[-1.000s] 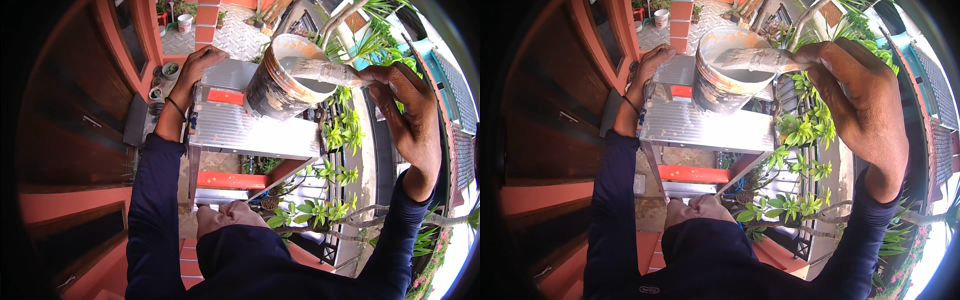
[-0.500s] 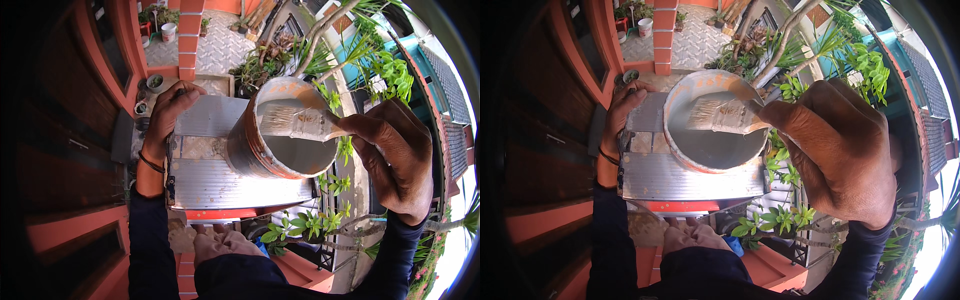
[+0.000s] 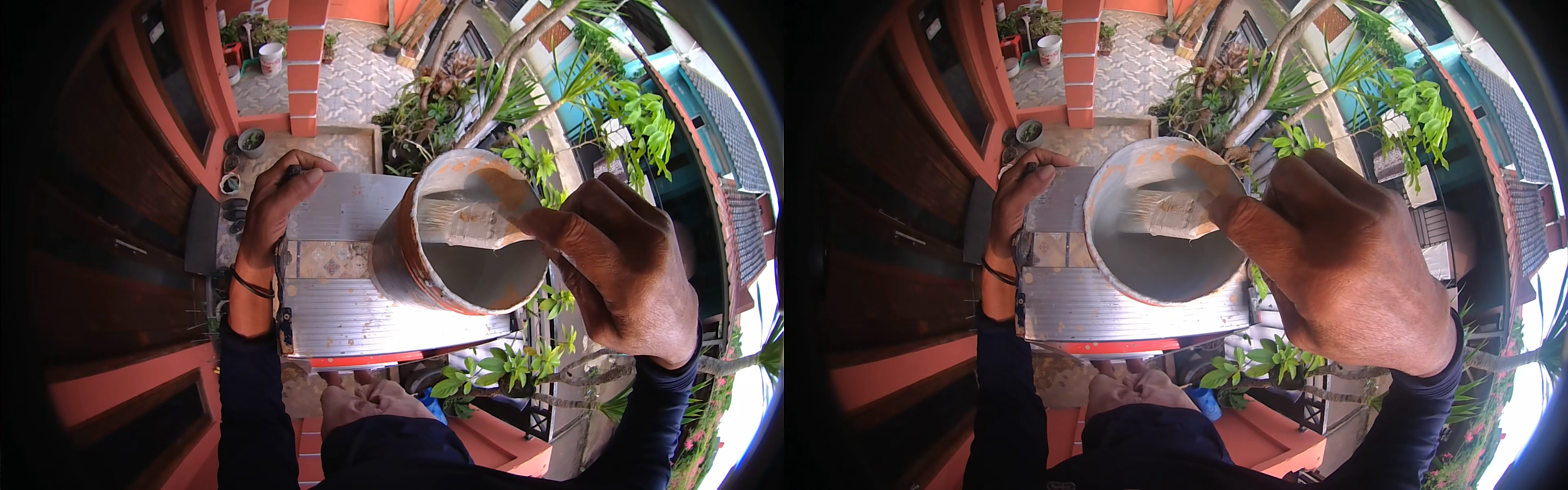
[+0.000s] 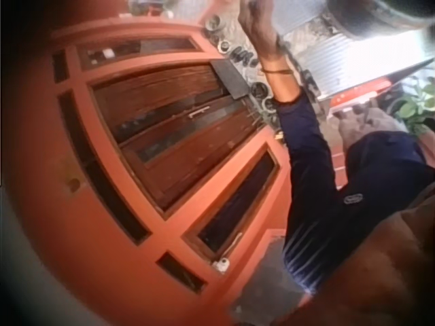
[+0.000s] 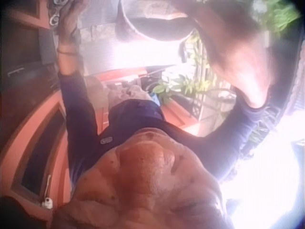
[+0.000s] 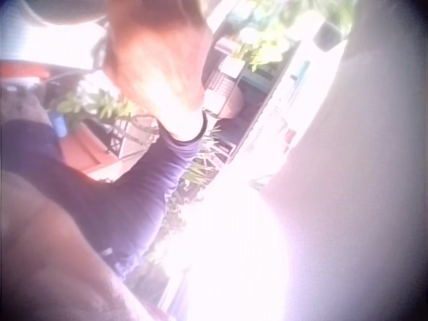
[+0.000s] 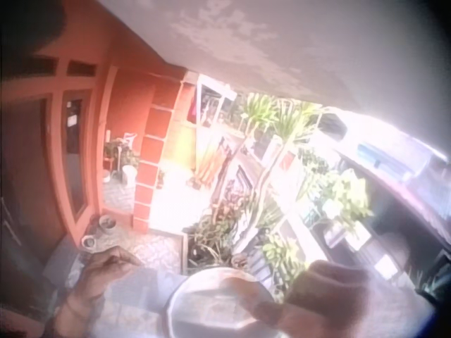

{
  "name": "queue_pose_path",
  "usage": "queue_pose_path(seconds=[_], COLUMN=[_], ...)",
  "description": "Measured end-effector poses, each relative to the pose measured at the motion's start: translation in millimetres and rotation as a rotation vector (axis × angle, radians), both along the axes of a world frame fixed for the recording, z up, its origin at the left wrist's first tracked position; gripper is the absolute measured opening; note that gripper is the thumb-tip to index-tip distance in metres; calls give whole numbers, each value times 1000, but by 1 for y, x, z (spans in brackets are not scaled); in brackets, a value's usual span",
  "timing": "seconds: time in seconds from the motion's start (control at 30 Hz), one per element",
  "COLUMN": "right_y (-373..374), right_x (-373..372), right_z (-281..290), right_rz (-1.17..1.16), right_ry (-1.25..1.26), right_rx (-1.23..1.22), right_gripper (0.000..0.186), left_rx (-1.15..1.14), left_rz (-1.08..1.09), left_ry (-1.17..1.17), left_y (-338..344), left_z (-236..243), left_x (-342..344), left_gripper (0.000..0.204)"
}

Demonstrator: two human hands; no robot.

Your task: The person stands on a ladder and uses a paintbrush to apply white paint to a ceiling overhang. They repeatedly dip the brush into a paint can and stroke the ceiling surface.

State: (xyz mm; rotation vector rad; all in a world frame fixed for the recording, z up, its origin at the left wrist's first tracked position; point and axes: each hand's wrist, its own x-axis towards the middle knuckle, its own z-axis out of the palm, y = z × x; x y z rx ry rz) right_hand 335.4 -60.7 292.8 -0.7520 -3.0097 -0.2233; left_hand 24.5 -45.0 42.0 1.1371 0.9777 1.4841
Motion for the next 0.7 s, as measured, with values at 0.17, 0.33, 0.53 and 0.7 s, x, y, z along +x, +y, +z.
queue_pose_path(seconds=[0.17, 0.33, 0.53, 0.7], right_y=[0, 2, 1, 1], right_x=[-1, -3, -6, -8], right_z=[2, 3, 1, 4], right_rz=[-4, 12, 11, 12], right_ry=[-5, -49, -82, -106], right_rx=[-2, 5, 19, 24], right_gripper=[48, 49, 49, 46], left_rx=[-3, 6, 5, 7], left_rz=[-3, -6, -7, -4], left_ry=[-22, -1, -17, 5], left_y=[0, 2, 2, 2], left_z=[0, -1, -2, -3], left_x=[1, 0, -1, -2], left_gripper=[31, 32, 31, 31])
